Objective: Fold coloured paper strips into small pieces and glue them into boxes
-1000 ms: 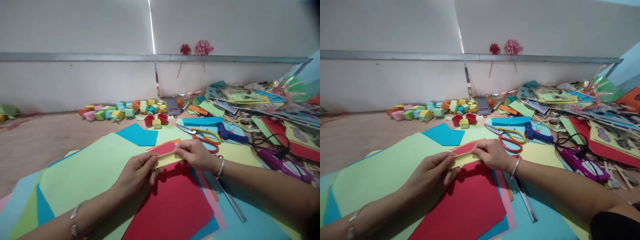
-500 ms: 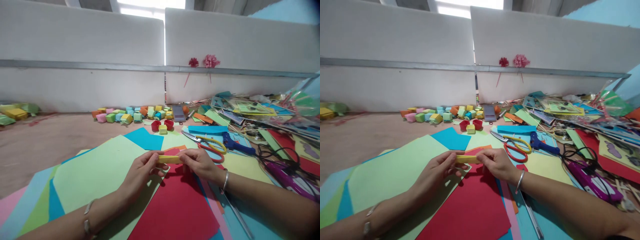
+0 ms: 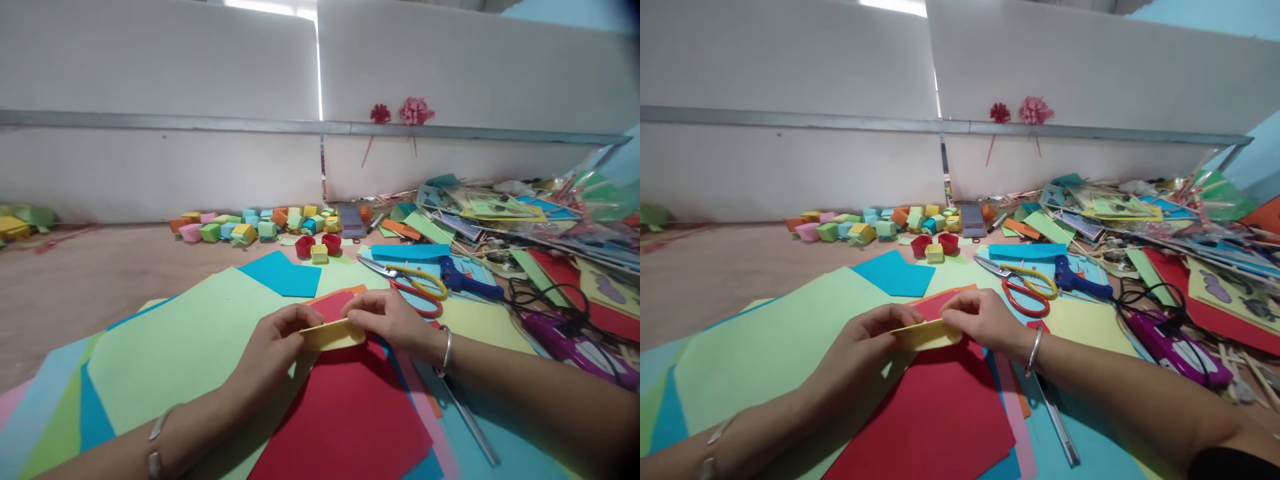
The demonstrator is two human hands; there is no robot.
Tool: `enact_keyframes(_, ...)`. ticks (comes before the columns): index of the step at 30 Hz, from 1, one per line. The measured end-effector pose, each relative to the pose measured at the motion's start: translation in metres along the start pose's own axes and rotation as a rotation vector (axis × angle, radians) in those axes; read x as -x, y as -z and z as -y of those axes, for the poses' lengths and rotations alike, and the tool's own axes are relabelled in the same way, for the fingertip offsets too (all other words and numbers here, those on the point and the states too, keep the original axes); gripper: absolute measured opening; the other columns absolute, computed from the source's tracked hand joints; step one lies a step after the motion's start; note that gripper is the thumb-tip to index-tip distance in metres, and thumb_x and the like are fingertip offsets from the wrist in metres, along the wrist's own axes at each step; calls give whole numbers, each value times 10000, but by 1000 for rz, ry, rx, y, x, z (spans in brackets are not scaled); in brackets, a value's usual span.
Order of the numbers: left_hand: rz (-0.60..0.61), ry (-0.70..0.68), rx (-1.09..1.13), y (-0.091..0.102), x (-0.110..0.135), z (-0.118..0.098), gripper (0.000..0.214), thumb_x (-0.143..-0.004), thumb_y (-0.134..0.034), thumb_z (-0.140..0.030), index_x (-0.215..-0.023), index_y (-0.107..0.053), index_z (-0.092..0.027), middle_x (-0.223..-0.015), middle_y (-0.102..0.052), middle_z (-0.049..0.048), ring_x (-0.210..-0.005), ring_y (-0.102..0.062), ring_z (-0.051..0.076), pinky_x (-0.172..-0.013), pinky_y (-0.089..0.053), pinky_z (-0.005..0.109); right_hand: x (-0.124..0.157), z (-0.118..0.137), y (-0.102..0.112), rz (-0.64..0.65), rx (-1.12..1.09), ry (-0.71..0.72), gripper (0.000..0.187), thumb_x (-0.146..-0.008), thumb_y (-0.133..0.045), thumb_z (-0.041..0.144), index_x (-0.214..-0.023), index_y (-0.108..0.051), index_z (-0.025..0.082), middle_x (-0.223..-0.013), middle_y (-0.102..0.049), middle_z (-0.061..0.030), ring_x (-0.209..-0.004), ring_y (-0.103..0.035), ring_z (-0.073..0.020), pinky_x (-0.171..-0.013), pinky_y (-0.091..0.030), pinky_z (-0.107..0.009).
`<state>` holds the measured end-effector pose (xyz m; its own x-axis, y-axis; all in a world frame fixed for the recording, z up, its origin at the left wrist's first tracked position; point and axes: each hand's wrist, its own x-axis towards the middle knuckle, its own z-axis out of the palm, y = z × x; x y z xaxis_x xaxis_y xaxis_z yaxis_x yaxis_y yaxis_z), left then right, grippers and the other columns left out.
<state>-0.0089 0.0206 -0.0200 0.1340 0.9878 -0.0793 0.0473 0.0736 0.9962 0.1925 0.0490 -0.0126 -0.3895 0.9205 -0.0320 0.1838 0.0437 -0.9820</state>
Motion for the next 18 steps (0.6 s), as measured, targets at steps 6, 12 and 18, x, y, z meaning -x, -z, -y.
enact_keyframes(6,-41,32,164,-4,2,-5,404,-520,-551,-74,-894,-556,-225,-782,-648,-26,-743,-635,186,-630,-481,267,2,-3,0,-102,243,171,214,-843,-560,295,-828,-713,146,-742,-677,-26,-653,-557,-125,-581,-404,-239)
enact_keyframes(12,-51,52,182,-3,4,-6,225,-715,-693,-275,-805,-491,-234,-695,-600,-40,-673,-629,172,-615,-505,272,5,-7,1,-119,376,354,143,-875,-542,268,-903,-647,175,-793,-655,-15,-635,-522,-112,-611,-400,-248)
enact_keyframes(18,-26,-148,-159,-2,2,-4,138,-645,-680,-192,-518,-627,-188,-939,-608,79,-833,-602,225,-621,-534,293,0,-8,1,-127,70,126,38,-851,-523,225,-874,-513,196,-587,-423,80,-516,-374,-85,-490,-277,-204)
